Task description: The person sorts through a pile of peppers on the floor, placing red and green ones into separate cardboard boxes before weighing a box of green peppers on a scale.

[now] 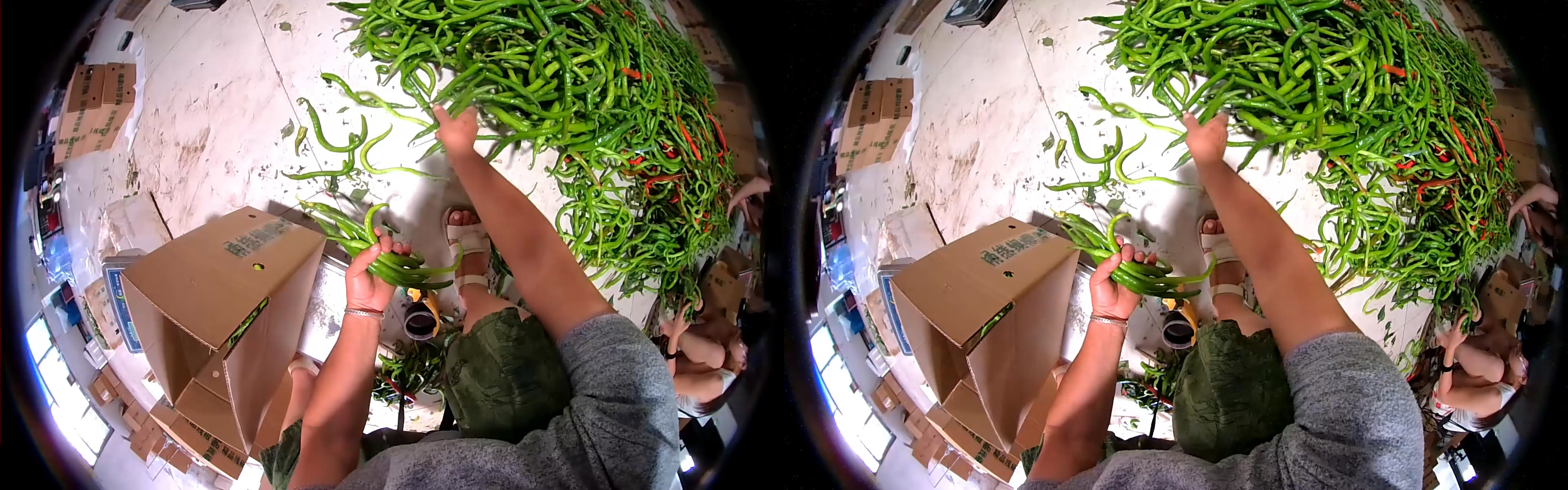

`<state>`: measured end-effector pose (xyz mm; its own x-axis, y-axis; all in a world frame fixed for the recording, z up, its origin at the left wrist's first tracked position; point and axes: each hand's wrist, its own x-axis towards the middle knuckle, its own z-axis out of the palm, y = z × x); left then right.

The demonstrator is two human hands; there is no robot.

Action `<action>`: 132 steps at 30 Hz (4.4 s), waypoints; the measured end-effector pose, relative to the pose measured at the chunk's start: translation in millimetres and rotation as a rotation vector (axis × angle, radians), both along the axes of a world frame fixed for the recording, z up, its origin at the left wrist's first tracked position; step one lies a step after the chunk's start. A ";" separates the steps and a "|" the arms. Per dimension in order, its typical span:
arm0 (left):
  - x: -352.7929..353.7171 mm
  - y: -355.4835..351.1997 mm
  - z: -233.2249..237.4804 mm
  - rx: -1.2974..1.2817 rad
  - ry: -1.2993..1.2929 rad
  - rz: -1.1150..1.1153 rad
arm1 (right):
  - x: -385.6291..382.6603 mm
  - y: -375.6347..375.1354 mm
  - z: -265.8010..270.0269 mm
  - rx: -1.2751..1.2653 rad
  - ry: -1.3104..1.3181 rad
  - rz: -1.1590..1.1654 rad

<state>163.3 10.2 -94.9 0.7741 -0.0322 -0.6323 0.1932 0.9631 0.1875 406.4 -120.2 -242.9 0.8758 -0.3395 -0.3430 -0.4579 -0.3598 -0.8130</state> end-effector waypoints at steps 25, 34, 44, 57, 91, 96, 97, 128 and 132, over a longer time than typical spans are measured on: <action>-1.1 1.4 -3.0 -0.003 0.067 0.035 | -8.5 35.1 15.3 -0.542 0.031 0.970; -9.9 4.7 -15.0 -0.003 0.102 0.057 | -70.7 12.3 14.5 -0.458 -0.142 1.191; 2.5 0.2 -27.5 0.181 0.139 0.014 | -132.3 4.5 122.6 -0.181 -0.028 1.277; 25.5 17.5 -24.3 0.394 0.279 0.048 | -101.4 32.2 197.8 -0.193 0.234 1.892; 14.2 23.7 56.1 0.471 -0.081 -0.236 | -60.2 12.1 107.0 -0.035 -0.462 1.172; 3.1 3.8 115.3 0.453 -0.200 -0.176 | -76.0 -26.4 235.6 -0.131 -0.520 1.116; -2.7 -1.8 122.6 0.408 -0.219 -0.191 | -81.7 -29.1 259.0 -0.199 -0.639 1.082; -218.4 -66.4 284.0 0.006 -0.889 0.248 | -388.2 -78.9 512.0 -0.178 -1.097 1.315; -234.4 -66.4 285.6 0.057 -0.854 0.324 | -390.9 -74.9 513.2 -0.340 -1.118 1.455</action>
<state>-71.2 -56.2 190.7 0.9450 0.2820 0.1658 -0.3114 0.9308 0.1917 15.5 -195.1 270.4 0.2478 0.8651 0.4360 0.9463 -0.1196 -0.3005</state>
